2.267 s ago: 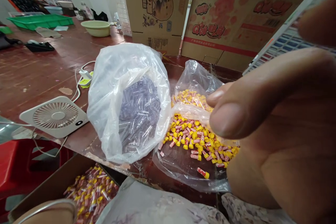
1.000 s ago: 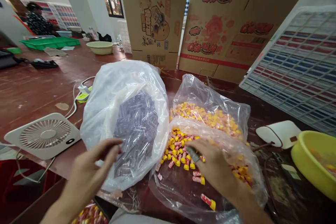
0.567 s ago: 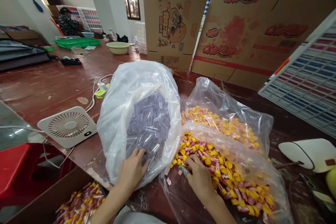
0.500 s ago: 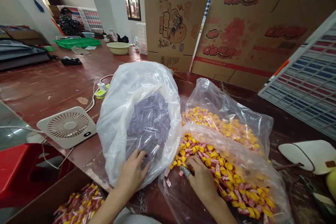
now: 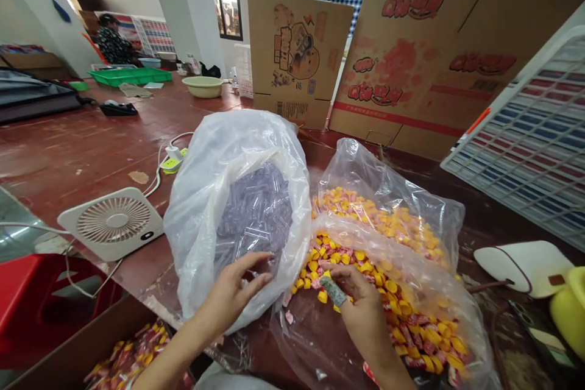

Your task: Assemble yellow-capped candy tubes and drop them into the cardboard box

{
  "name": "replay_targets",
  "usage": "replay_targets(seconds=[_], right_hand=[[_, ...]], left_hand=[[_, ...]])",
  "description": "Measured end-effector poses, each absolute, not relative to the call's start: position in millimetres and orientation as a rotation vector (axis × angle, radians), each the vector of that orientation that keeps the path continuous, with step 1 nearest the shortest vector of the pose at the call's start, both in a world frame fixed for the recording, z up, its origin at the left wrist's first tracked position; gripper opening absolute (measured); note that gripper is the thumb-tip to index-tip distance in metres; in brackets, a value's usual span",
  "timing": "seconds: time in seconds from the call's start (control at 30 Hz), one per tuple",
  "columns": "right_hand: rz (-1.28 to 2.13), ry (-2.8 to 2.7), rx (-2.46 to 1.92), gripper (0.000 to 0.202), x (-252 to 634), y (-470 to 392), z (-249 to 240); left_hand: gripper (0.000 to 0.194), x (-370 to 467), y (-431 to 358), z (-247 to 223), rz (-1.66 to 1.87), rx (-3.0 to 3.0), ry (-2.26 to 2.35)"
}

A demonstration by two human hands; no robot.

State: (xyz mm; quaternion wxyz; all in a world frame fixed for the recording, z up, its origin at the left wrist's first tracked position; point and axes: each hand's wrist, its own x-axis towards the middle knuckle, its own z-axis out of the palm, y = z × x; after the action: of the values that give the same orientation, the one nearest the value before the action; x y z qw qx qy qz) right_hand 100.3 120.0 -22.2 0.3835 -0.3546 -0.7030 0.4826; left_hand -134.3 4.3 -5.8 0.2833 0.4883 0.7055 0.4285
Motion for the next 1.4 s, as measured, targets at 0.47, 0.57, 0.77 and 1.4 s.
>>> replay_targets(seconds=[0.47, 0.57, 0.77, 1.4], right_hand=[[1.092, -1.810, -0.705, 0.022, 102, 97, -4], [0.997, -1.832, -0.694, 0.018, 98, 97, -10], [0.876, -2.088, -0.566, 0.027, 95, 102, -3], [0.553, -2.453, -0.867, 0.066, 116, 118, -30]], left_hand=[[0.045, -82, 15, -9, 1.465, 0.238, 1.047], [0.044, -74, 14, -13, 1.427, 0.209, 0.973], [0.036, -60, 7, -19, 1.218, 0.525, 0.843], [0.025, -110, 21, -20, 0.863, 1.446, 2.032]])
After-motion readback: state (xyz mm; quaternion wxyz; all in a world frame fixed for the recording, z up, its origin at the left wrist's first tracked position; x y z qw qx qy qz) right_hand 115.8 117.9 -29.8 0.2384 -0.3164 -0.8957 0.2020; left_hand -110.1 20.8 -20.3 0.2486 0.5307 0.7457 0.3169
